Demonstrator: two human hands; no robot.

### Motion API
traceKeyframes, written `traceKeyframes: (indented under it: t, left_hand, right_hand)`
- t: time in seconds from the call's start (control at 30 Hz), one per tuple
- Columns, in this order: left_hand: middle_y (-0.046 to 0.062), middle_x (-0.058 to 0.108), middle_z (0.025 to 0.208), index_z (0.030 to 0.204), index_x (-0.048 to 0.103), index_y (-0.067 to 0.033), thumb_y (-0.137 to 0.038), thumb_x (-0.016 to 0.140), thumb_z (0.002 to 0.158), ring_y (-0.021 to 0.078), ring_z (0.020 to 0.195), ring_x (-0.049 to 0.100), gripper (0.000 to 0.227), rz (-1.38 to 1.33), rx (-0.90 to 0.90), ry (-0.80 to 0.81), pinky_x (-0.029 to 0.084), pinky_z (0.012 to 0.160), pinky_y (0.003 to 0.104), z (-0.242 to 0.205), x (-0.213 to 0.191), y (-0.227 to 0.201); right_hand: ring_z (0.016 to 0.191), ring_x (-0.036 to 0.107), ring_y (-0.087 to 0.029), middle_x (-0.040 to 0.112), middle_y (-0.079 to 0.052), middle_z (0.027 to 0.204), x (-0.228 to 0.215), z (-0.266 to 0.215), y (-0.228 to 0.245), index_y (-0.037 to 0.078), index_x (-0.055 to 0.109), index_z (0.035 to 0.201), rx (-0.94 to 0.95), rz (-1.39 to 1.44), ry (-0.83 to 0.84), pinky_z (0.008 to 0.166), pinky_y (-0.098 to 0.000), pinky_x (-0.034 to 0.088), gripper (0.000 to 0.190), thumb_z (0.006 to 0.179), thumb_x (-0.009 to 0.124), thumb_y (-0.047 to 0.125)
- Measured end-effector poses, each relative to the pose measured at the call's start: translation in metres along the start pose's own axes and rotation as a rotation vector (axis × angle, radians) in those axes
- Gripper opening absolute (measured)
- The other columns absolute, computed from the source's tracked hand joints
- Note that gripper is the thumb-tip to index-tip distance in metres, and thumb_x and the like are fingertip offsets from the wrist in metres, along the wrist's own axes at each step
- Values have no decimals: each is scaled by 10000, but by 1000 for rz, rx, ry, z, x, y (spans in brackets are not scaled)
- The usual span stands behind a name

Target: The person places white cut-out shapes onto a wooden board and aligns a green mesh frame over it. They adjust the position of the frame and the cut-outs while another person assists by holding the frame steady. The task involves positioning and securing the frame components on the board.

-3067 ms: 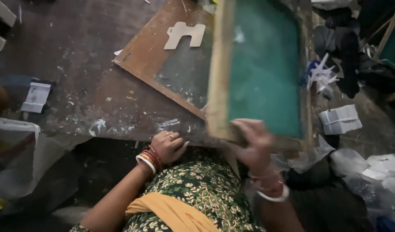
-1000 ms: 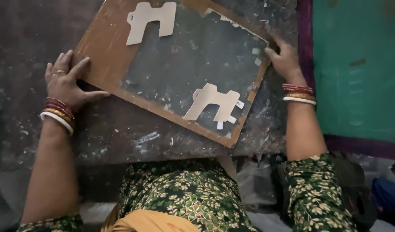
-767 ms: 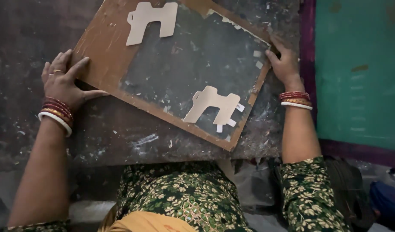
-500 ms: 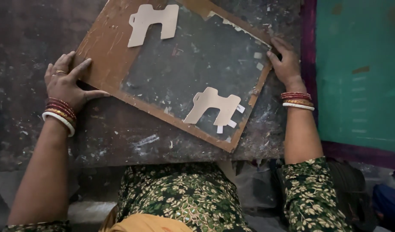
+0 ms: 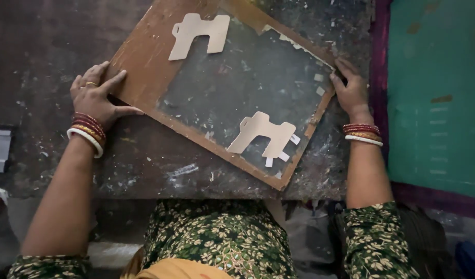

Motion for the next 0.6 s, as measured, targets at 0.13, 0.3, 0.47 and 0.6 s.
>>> traceKeyframes:
  t: [0.13,0.3,0.47,0.6]
  left_hand:
    - [109,449,1661,1470,661,-278,-854,731,599,308,1560,333,1046,11,2,7,147,1250,564,0,1,0]
    - [93,449,1658,1460,653,-295,-855,718,588,300,1554,338,1039,-38,-17,3,145,1252,543,3,1,2]
    - [103,433,1676,1483,638,-312,-859,714,605,314,1550,323,1038,-5,1,17,142,1234,530,1,3,4]
    - [121,415,1671,1476,637,-308,-873,712,596,314,1543,311,1049,-3,11,24,133,1215,532,5,-3,2]
  right_hand:
    - [1368,561,-372,608,-208,1454,1,-2,0,-8,636,1393,16,5,-4,1150,-417,427,431,1012,675,188]
    - [1365,571,-359,615,-195,1453,1,-1,-2,-6,641,1384,17,12,-10,1151,-406,432,424,1010,677,190]
    - [1388,570,-342,608,-182,1477,7,-7,-5,13,628,1397,30,36,-5,1157,-393,436,438,1002,684,195]
    - [1448,463,-417,492,-241,1565,-38,-48,57,22,540,1516,-15,-149,-125,1184,-449,379,617,976,754,230]
Point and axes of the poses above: each hand's wrist, its own z-axis towards the middle knuckle, its own x-axis out of the palm, y = z × x, the point moved 4 cm from there along z, towards the middle knuckle
